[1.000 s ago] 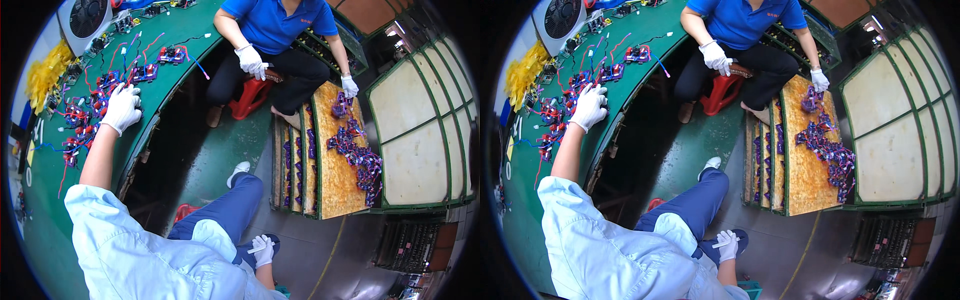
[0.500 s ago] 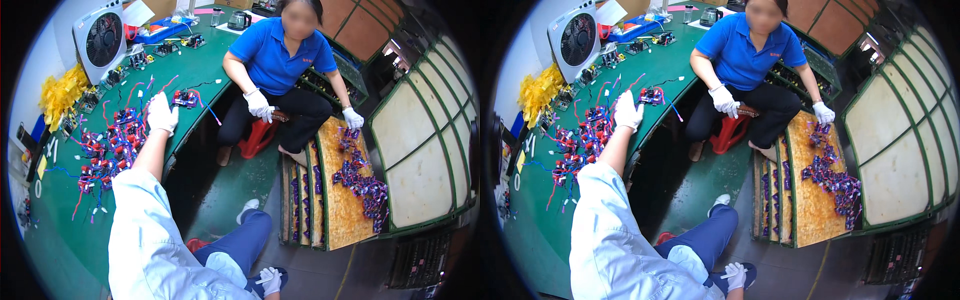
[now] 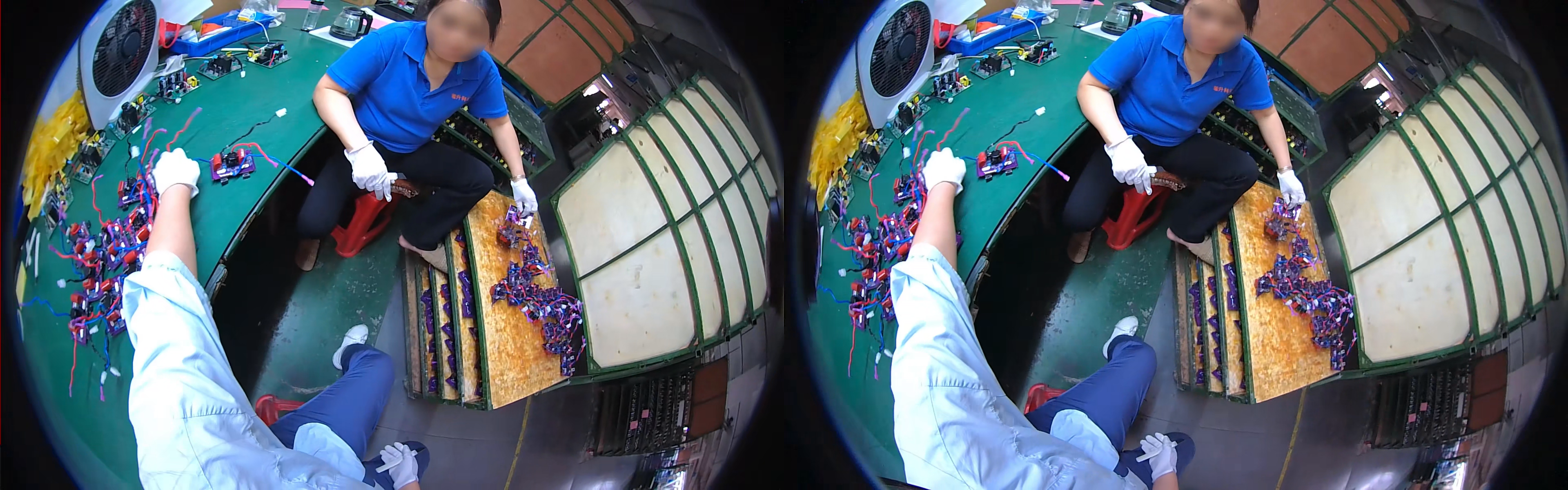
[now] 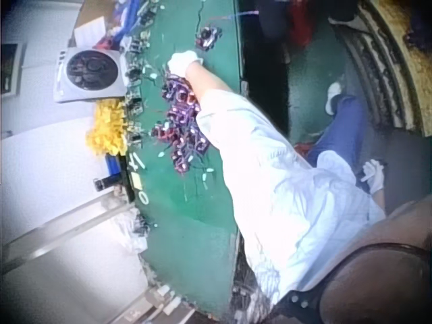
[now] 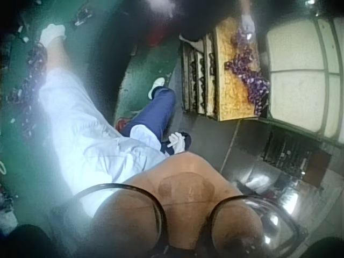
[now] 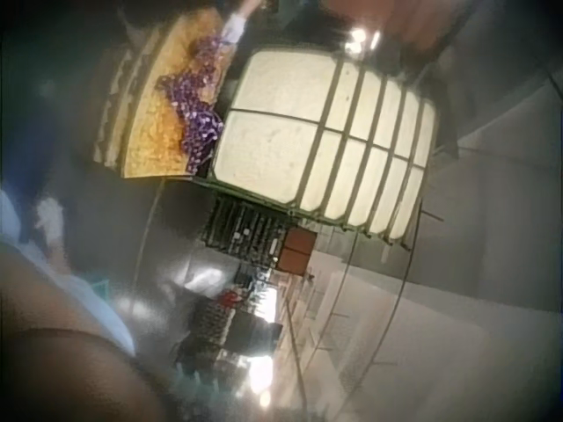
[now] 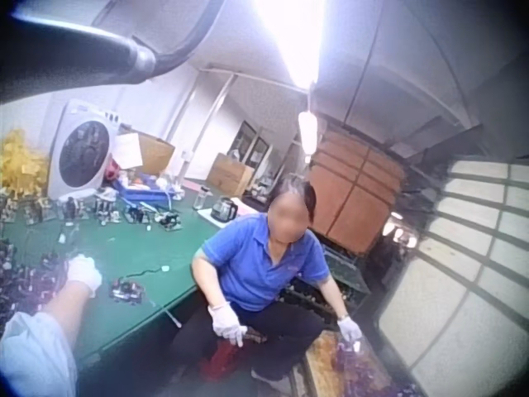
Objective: The person assembles electronic circuit boards by attaching electronic components and wires by hand, then inspects the final assembly.
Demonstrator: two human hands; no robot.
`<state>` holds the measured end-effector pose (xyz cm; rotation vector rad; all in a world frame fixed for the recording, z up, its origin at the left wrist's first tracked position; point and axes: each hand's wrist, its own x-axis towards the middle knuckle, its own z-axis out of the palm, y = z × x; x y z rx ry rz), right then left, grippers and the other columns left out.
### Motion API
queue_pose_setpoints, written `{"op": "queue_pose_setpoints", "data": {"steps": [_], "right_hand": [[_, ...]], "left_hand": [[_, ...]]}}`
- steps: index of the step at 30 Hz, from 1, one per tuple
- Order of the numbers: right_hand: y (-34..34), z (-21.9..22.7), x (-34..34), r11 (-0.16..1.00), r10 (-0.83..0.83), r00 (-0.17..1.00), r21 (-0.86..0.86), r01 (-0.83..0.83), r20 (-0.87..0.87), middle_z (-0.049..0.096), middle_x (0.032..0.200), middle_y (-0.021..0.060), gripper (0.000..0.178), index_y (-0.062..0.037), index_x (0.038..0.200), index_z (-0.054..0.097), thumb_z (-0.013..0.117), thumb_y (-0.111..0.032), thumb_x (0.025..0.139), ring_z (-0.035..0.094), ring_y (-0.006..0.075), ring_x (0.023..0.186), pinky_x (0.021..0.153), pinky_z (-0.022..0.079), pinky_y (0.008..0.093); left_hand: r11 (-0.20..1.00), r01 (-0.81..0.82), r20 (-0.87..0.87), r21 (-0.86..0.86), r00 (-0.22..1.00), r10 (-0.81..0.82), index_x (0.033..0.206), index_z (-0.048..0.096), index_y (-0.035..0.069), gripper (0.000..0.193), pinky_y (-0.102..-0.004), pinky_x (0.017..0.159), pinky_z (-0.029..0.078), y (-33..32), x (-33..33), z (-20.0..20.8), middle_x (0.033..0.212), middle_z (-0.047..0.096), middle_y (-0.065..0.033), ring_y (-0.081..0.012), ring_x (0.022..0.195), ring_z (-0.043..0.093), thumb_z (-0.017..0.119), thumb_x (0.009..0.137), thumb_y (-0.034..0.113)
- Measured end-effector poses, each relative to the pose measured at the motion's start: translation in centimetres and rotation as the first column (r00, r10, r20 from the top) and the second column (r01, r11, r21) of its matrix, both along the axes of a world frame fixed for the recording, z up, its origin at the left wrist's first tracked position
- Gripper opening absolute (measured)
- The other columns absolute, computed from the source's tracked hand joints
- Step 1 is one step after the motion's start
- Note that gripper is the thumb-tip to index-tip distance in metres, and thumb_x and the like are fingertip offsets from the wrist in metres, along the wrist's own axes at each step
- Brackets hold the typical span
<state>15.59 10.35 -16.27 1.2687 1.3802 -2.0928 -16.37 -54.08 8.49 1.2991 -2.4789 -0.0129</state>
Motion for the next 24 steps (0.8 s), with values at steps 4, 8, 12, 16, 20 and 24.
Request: {"op": "queue_pose_setpoints", "data": {"steps": [4,8,12,16,20,24], "right_hand": [[-1.6,2.7,-0.8,0.998,-0.051,0.998,0.047,0.050,0.028,0.054,0.096,0.0237,0.039,0.0014,0.107,0.042,0.035,-0.033,0.088,0.056,0.0395,0.083,0.072,0.047,0.0451],[-2.5,4.0,-2.0,0.997,0.003,1.000,0.082,-0.004,0.017,0.055,0.093,0.0218,0.037,0.0013,0.104,0.043,0.035,-0.032,0.089,0.058,0.0351,0.077,0.067,0.049,0.0407],[-2.4,3.8,-2.3,0.997,0.024,0.999,0.078,-0.027,0.032,0.056,0.092,0.0213,0.036,0.0004,0.105,0.043,0.037,-0.032,0.089,0.058,0.0357,0.077,0.067,0.049,0.0413],[-2.7,3.2,-2.4,0.992,0.097,0.995,0.077,-0.099,0.029,0.057,0.093,0.0215,0.035,-0.0004,0.106,0.043,0.037,-0.030,0.089,0.058,0.0374,0.078,0.066,0.049,0.0426],[-3.3,3.4,-2.7,0.991,0.124,0.991,0.043,-0.127,0.053,0.057,0.090,0.0202,0.032,-0.0008,0.105,0.043,0.036,-0.029,0.090,0.058,0.0361,0.077,0.068,0.049,0.0430],[-2.6,3.5,-2.8,0.992,0.095,0.994,0.075,-0.099,0.051,0.057,0.089,0.0204,0.033,0.0002,0.104,0.043,0.034,-0.029,0.090,0.058,0.0354,0.077,0.067,0.049,0.0421]], "left_hand": [[0.984,-0.057,0.071,0.167,0.996,0.046,0.092,0.060,0.003,0.052,-0.0404,0.079,0.043,-1.9,0.0,0.7,0.093,0.059,-0.0194,-0.0316,0.089,0.057,0.031,0.084,0.045],[0.872,-0.110,-0.206,0.478,0.951,0.233,0.097,0.060,0.001,0.066,-0.0421,0.087,0.038,-8.5,-0.6,-1.1,0.102,0.056,-0.0199,-0.0360,0.099,0.052,0.013,0.086,0.048],[0.818,-0.070,-0.353,0.571,0.879,0.321,0.100,0.059,0.001,0.062,-0.0415,0.088,0.037,-9.3,-2.0,-1.4,0.103,0.055,-0.0212,-0.0361,0.101,0.050,0.018,0.084,0.044],[0.857,0.141,-0.262,0.496,0.965,-0.007,0.097,0.058,0.001,0.050,-0.0384,0.081,0.041,-9.7,-1.3,-3.4,0.095,0.059,-0.0188,-0.0328,0.093,0.055,0.038,0.080,0.044],[0.938,0.170,-0.357,0.301,0.932,-0.054,0.104,0.057,0.007,0.042,-0.0345,0.078,0.042,-4.9,-0.5,-3.0,0.097,0.059,-0.0161,-0.0288,0.091,0.057,0.047,0.077,0.039],[0.953,0.244,-0.566,0.182,0.818,-0.102,0.109,0.054,0.008,0.036,-0.0320,0.076,0.043,-5.4,-1.6,-5.6,0.097,0.059,-0.0134,-0.0240,0.087,0.057,0.047,0.080,0.029]]}}
